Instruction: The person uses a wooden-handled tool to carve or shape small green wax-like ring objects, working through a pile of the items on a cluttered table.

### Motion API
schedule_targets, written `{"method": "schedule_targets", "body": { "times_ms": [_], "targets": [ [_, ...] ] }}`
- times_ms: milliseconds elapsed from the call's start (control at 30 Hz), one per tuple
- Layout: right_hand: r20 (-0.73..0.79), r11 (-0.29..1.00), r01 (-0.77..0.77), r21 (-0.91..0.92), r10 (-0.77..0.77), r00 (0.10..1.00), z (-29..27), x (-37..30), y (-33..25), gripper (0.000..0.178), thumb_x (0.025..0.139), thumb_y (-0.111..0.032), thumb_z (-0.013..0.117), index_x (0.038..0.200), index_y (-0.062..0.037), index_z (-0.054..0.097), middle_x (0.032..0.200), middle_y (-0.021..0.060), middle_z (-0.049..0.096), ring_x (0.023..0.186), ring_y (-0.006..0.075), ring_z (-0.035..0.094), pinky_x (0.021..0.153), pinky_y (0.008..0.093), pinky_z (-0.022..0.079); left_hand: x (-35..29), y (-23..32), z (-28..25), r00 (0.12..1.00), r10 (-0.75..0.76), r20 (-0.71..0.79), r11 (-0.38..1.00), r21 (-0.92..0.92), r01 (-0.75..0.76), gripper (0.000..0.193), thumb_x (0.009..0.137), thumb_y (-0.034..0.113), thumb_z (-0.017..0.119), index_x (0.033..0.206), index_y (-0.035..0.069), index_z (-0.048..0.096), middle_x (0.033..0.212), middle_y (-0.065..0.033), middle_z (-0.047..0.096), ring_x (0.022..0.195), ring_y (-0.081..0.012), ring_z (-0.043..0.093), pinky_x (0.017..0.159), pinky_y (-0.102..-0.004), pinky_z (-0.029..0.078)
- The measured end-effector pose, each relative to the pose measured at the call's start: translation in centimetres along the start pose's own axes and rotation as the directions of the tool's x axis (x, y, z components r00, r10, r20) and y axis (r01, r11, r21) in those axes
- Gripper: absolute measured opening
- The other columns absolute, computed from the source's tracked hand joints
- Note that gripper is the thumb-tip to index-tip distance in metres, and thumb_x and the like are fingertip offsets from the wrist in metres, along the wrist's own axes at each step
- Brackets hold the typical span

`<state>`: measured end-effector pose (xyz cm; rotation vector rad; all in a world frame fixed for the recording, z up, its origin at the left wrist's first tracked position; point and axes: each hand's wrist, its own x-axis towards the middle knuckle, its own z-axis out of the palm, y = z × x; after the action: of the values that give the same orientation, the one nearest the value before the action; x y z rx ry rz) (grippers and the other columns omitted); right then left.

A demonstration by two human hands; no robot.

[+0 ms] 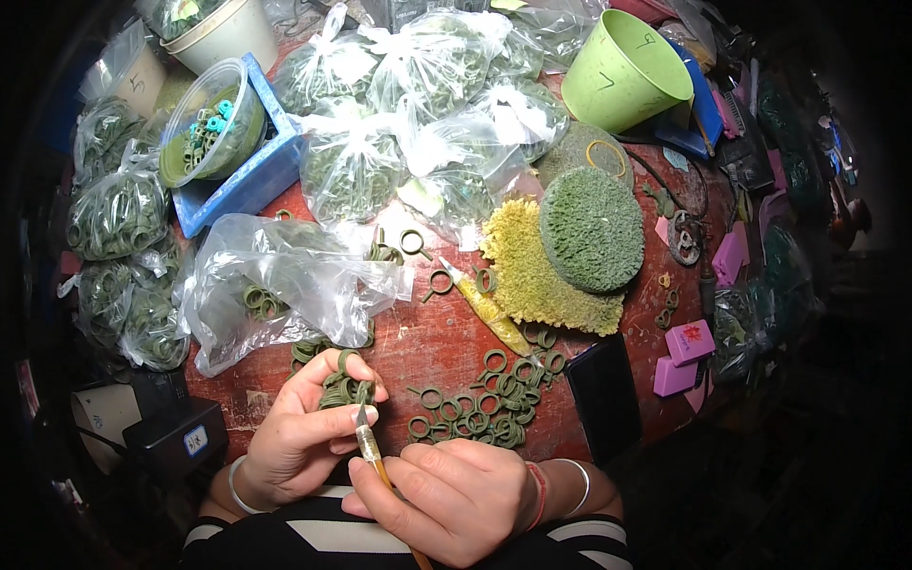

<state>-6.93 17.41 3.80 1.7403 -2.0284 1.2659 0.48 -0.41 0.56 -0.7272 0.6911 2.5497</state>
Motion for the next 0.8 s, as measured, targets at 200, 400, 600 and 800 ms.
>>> {"method": "schedule_targets", "body": {
  "times_ms": [200, 400, 600, 800],
  "targets": [
    [-0.018, 0.993, -0.077, -0.09, 0.076, 0.997, 0.56, -0.75, -0.36, 0.024, 0.078, -0.018, 0.075, 0.09, 0.0016, 0.068, 0.068, 0.003, 0.058, 0.06, 0.0128, 0.06, 0.051, 0.0203, 0.045, -0.03, -0.02, 0.12, 1.0, -0.006, -0.014, 1.0, 0.003, 0.006, 0.032, 0.089, -0.005, 0.061, 0.116, 0.008, 0.049, 0.108, -0.0084, 0.061, 0.094, -0.0101, 0.062, 0.063, -0.0175, 0.042],
    [0.126, 0.987, -0.109, -0.119, 0.124, 0.984, 0.11, -0.37, -0.92, 0.029, 0.076, -0.021, 0.079, 0.094, -0.0012, 0.07, 0.075, 0.0017, 0.062, 0.063, 0.012, 0.063, 0.051, 0.0207, 0.048, 0.0, 0.0, 0.08, 1.0, -0.005, -0.009, 1.0, 0.002, 0.005, 0.032, 0.089, -0.005, 0.061, 0.116, 0.008, 0.05, 0.107, -0.0077, 0.061, 0.093, -0.0092, 0.062, 0.062, -0.0172, 0.041],
    [0.018, 0.987, -0.106, -0.122, 0.11, 0.994, 0.51, -0.59, -0.48, 0.022, 0.079, -0.018, 0.074, 0.089, 0.0008, 0.068, 0.07, 0.0035, 0.058, 0.061, 0.0126, 0.06, 0.05, 0.0204, 0.044, 0.04, 0.06, 0.13, 1.0, 0.004, -0.01, 1.0, -0.003, -0.004, 0.031, 0.089, -0.004, 0.06, 0.116, 0.008, 0.05, 0.105, -0.0076, 0.062, 0.085, -0.006, 0.058, 0.06, -0.0169, 0.039],
    [0.031, 0.984, -0.117, -0.133, 0.123, 0.992, 0.51, -0.6, -0.56, 0.02, 0.08, -0.017, 0.071, 0.089, -0.0002, 0.068, 0.072, 0.0041, 0.059, 0.062, 0.0122, 0.06, 0.051, 0.0205, 0.043, 0.03, 0.12, 0.26, 1.0, 0.003, -0.014, 1.0, -0.006, -0.003, 0.031, 0.089, -0.004, 0.06, 0.116, 0.007, 0.05, 0.105, -0.0075, 0.062, 0.081, -0.0051, 0.055, 0.06, -0.017, 0.038]
  ]
}}
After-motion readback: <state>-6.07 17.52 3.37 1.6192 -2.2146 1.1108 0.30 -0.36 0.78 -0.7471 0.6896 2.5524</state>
